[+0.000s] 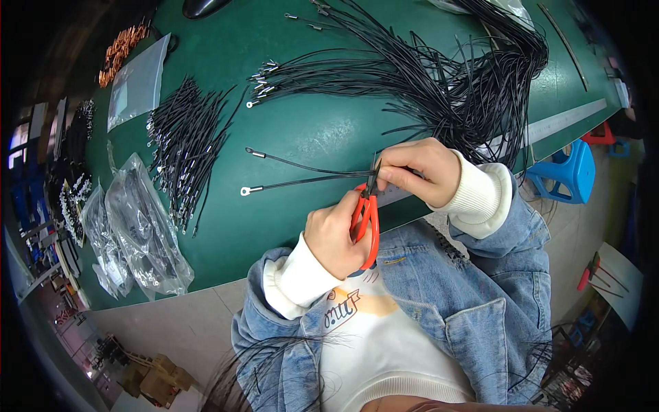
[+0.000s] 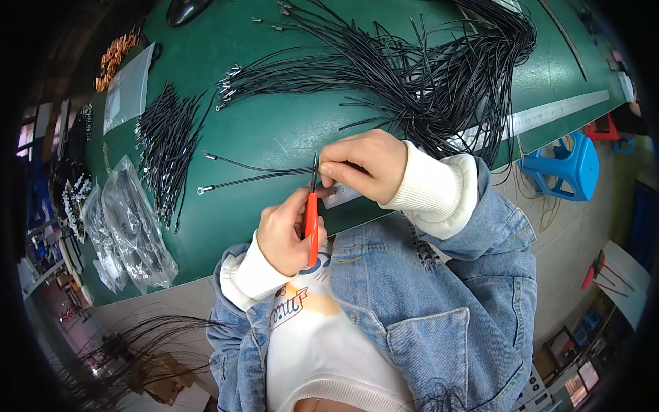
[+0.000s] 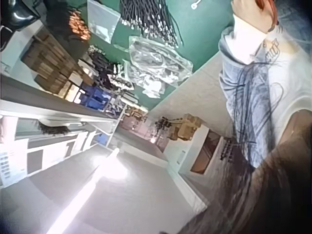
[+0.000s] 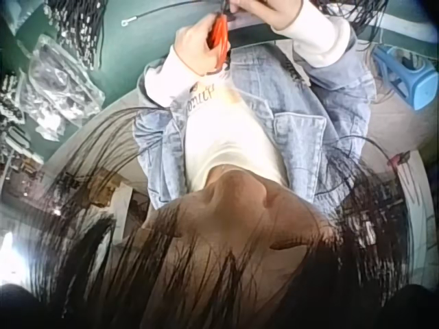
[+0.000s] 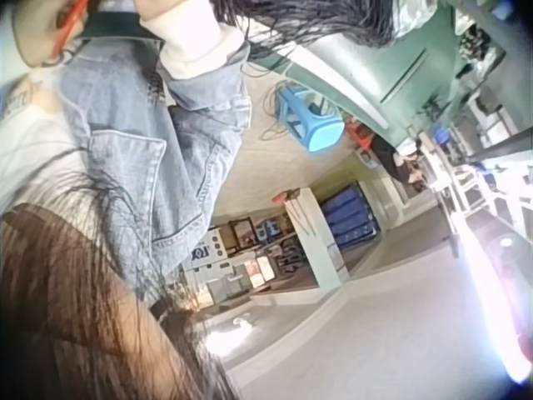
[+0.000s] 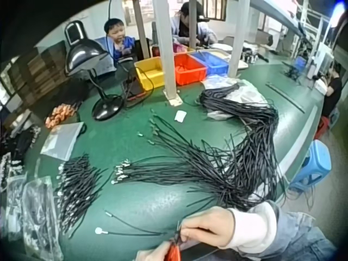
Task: The person measures black wires against a metal ruler and trims them with scissors.
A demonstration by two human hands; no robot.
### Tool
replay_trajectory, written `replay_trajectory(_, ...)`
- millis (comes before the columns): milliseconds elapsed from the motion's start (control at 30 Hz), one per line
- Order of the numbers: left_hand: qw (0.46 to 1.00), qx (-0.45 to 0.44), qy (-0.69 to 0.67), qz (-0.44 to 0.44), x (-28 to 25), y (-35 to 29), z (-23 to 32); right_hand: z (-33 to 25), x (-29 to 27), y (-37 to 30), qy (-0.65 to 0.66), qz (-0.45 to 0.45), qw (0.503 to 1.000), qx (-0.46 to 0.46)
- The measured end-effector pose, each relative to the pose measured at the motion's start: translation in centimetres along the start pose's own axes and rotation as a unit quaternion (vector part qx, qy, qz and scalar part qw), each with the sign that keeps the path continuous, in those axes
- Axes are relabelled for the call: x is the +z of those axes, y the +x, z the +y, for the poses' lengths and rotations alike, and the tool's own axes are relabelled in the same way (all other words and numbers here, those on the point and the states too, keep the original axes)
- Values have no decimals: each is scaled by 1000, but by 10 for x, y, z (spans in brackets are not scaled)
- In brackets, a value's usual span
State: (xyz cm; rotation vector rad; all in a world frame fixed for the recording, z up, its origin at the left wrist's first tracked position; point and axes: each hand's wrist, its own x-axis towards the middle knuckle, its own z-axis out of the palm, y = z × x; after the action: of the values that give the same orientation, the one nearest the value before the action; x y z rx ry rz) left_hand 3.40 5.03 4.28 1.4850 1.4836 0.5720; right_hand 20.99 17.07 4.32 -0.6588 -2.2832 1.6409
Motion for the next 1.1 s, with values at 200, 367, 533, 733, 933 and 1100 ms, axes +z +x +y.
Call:
replay_trajectory(200,1000,4,-10,9,3,1,-3,0,0,1,5,3,1000,-3)
replay_trajectory(367,1000,-6,-21,3,2,0,-3,-1,-1,2,7,-2,1000,-2)
replay_trajectory(533,1000,12,-11,20,2,0,-3,0,1,1,-6,1,1000,-4)
replay_trajectory(733,999,21,0,32,2,0,0,3,4,1,-10,8,1000,-12)
replay_trajectory(933,999,13,-5,31,3,0,-2,3,3,2,-7,8,1000,-12)
replay_trajectory(1100,999,15,-10,30,4,1,-2,1,4,2,-3,12,1000,-9)
